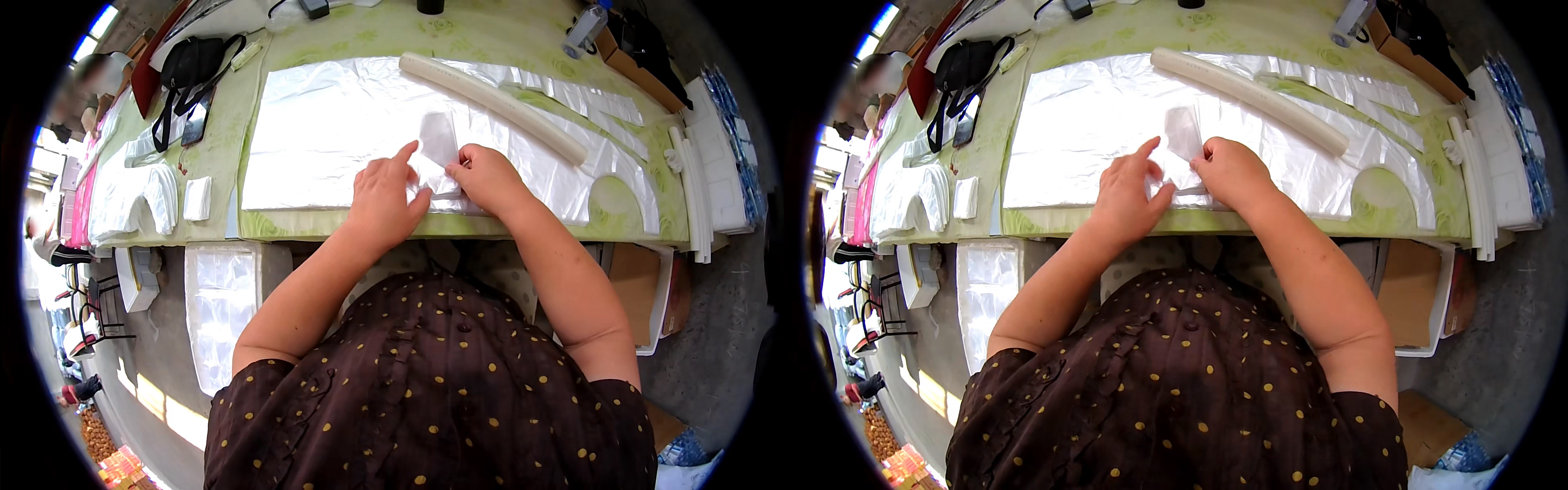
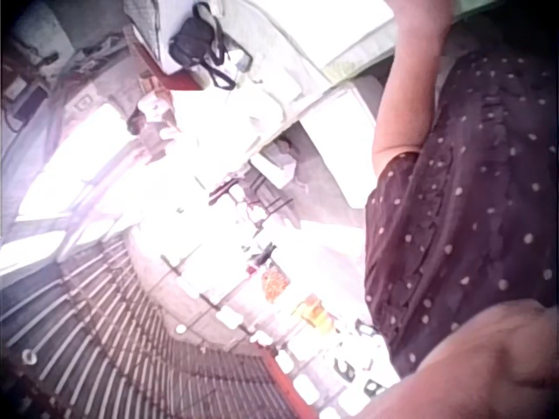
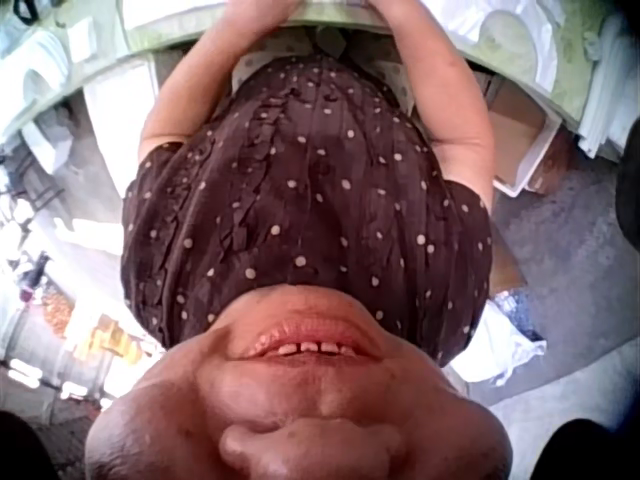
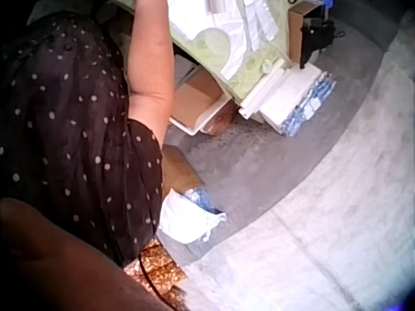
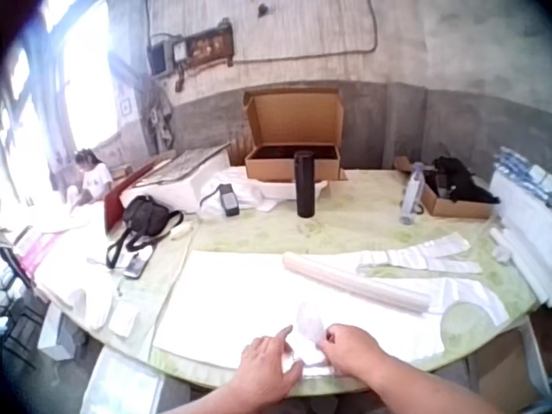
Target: The person repeatedly tears off small pieces of clear plastic film from a roll, folds them, and places them on a table. The workspace contains other plastic-wrapped items and packaging materials.
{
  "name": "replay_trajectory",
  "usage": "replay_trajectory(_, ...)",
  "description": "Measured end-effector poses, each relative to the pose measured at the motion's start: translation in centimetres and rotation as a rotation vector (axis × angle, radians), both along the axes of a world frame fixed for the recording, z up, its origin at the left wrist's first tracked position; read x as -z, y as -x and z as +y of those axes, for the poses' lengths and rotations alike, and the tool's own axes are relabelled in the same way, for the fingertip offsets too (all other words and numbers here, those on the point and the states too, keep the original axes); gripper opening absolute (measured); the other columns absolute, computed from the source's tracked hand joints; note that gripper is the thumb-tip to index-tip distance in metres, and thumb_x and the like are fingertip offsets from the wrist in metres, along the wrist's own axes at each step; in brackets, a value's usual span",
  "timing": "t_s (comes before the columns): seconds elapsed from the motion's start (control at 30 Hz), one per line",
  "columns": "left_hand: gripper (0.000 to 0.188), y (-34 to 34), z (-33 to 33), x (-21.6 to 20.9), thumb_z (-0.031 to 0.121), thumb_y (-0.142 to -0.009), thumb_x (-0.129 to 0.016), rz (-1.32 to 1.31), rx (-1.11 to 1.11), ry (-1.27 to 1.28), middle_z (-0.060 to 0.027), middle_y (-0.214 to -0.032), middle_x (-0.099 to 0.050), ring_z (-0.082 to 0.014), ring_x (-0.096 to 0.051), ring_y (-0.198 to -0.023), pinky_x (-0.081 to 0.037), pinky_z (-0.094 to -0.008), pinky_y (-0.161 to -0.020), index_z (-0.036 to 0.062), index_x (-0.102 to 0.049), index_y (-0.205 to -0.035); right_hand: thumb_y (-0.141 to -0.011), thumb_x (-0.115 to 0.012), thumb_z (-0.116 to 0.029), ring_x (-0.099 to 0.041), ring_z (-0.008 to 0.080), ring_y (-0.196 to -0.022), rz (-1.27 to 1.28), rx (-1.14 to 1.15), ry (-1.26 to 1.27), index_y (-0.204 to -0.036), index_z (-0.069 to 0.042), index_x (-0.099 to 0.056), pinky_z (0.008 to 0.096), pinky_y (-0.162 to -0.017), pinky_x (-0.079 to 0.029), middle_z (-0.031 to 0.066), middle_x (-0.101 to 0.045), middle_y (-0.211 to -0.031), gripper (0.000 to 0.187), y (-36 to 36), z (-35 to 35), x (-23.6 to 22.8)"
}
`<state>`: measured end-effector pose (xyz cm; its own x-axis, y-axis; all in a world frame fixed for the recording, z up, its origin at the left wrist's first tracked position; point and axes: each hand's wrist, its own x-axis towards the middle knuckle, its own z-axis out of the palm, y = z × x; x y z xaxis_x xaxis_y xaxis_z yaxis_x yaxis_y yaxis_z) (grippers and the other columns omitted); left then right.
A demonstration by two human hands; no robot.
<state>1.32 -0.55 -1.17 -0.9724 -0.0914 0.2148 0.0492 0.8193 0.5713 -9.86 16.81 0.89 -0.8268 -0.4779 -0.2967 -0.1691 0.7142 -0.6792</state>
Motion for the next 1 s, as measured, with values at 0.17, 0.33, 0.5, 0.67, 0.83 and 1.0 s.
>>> replay_trajectory(0.17,0.079,1.3,0.3,1.1,0.048,-0.091,-0.068,0.137,0.221,0.324,-0.0138,-0.158,-0.037,-0.0346,-0.033,-0.147,-0.023,-0.0543,-0.121,0.0105,-0.039,-0.154,-0.089,-0.07,-0.028,-0.068,0.0256,-0.078,0.035,0.019,-0.035,-0.11,-0.002,-0.065,0.0387,-0.073,-0.053,0.013,-0.071,-0.086,0.034,0.6,-0.3,0.3)
replay_trajectory(0.33,0.086,1.8,0.1,1.2,0.061,-0.09,-0.063,-0.033,0.239,0.398,-0.0134,-0.163,-0.034,-0.0332,-0.026,-0.153,-0.016,-0.0568,-0.124,0.0103,-0.039,-0.155,-0.085,-0.074,-0.02,-0.066,0.0198,-0.075,0.078,0.07,0.067,-0.122,-0.001,-0.055,0.0338,-0.071,-0.052,0.0092,-0.07,-0.083,0.046,-1.2,0.4,0.3)
replay_trajectory(0.5,0.083,-1.4,0.1,0.5,0.045,-0.081,-0.078,-0.024,0.219,0.329,-0.0093,-0.156,-0.043,-0.0302,-0.037,-0.146,-0.023,-0.0563,-0.121,0.0092,-0.046,-0.148,-0.086,-0.071,-0.007,-0.062,0.0112,-0.077,-0.163,0.063,0.245,-0.122,-0.002,-0.053,0.028,-0.071,-0.05,0.0043,-0.067,-0.082,0.04,-4.9,2.9,-1.0)
replay_trajectory(0.67,0.079,-3.4,0.0,0.2,0.033,-0.073,-0.084,0.006,0.238,0.255,-0.0052,-0.15,-0.049,-0.0271,-0.043,-0.14,-0.029,-0.0543,-0.119,0.0097,-0.052,-0.142,-0.083,-0.066,-0.002,-0.065,0.0241,-0.088,0.085,-0.071,0.433,-0.115,-0.003,-0.059,0.0359,-0.081,-0.051,0.0097,-0.069,-0.096,0.033,-7.1,5.4,0.0)
replay_trajectory(0.83,0.07,-3.0,-0.1,0.0,0.025,-0.075,-0.082,0.017,0.201,0.148,-0.0053,-0.145,-0.054,-0.027,-0.048,-0.136,-0.031,-0.0518,-0.118,0.0113,-0.057,-0.138,-0.075,-0.062,0.0,-0.059,0.0344,-0.106,0.68,-0.456,0.398,-0.116,-0.007,-0.065,0.0443,-0.097,-0.046,0.0106,-0.067,-0.113,0.041,-2.9,5.2,1.2)
replay_trajectory(1.0,0.044,-2.3,-0.8,1.2,0.01,-0.079,-0.073,0.111,0.148,0.102,-0.0058,-0.132,-0.066,-0.0281,-0.057,-0.126,-0.041,-0.0459,-0.111,0.0098,-0.068,-0.123,-0.074,-0.069,-0.012,-0.059,0.0339,-0.102,0.671,-0.512,0.333,-0.118,-0.01,-0.066,0.0436,-0.092,-0.047,0.0107,-0.067,-0.111,0.044,-2.0,4.5,1.6)
